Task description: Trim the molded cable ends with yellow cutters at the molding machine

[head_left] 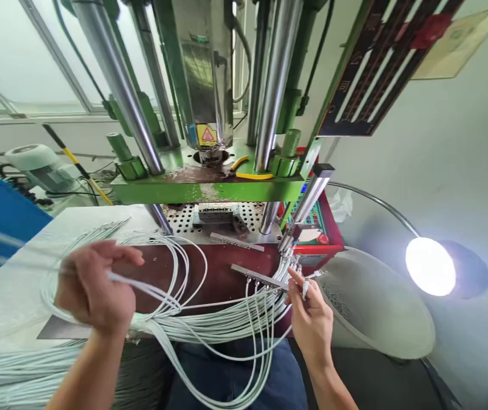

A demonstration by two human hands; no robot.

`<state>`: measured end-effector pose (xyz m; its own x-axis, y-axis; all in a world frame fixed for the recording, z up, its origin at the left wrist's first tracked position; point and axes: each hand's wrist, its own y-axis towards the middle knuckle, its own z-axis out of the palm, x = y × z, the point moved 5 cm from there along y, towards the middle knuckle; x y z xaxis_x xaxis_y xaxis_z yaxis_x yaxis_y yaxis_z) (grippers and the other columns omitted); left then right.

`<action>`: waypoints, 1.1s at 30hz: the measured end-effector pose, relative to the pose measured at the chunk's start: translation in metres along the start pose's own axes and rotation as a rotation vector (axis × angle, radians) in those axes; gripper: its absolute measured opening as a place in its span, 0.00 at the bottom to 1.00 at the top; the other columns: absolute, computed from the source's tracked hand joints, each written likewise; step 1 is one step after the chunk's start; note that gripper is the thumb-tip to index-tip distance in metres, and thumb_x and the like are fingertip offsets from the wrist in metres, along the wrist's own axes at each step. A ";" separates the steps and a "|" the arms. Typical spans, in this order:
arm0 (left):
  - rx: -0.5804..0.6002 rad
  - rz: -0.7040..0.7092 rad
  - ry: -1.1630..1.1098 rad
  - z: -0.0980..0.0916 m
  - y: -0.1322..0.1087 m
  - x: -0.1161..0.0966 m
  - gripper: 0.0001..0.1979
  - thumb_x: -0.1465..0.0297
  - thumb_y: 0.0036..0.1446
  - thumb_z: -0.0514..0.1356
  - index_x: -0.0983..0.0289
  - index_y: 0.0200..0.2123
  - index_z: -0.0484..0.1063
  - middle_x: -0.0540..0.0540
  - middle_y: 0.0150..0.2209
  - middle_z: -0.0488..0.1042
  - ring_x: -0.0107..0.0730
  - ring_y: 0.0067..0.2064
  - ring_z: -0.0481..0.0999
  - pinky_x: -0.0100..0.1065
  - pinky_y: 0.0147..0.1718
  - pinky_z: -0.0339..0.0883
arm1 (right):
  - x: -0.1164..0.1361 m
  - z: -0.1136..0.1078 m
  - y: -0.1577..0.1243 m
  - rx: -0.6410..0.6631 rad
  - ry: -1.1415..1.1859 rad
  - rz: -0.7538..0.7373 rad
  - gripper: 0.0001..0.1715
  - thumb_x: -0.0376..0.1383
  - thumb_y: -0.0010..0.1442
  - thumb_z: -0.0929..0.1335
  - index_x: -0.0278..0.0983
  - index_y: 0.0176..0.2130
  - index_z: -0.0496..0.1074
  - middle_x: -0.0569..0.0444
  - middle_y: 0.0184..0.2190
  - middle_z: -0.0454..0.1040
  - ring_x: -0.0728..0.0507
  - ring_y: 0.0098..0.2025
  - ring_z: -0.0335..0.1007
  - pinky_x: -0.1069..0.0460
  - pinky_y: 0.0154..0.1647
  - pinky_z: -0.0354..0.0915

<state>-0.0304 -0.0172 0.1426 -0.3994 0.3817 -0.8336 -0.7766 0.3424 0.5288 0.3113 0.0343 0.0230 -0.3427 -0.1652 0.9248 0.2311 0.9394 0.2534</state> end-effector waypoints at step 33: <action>0.573 -0.309 -0.023 0.025 -0.024 0.009 0.16 0.59 0.60 0.61 0.66 0.30 0.79 0.47 0.20 0.68 0.24 0.21 0.64 0.28 0.21 0.59 | 0.108 0.122 -0.016 0.884 0.011 -0.176 0.20 0.49 0.65 0.65 0.36 0.32 0.72 0.61 0.20 0.64 0.51 0.23 0.55 0.55 0.25 0.52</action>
<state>-0.0035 -0.0007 0.1259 -0.1833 0.2082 -0.9608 -0.4684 0.8407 0.2716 0.1594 0.0378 0.0845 -0.2968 -0.3267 0.8973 -0.6103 0.7876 0.0848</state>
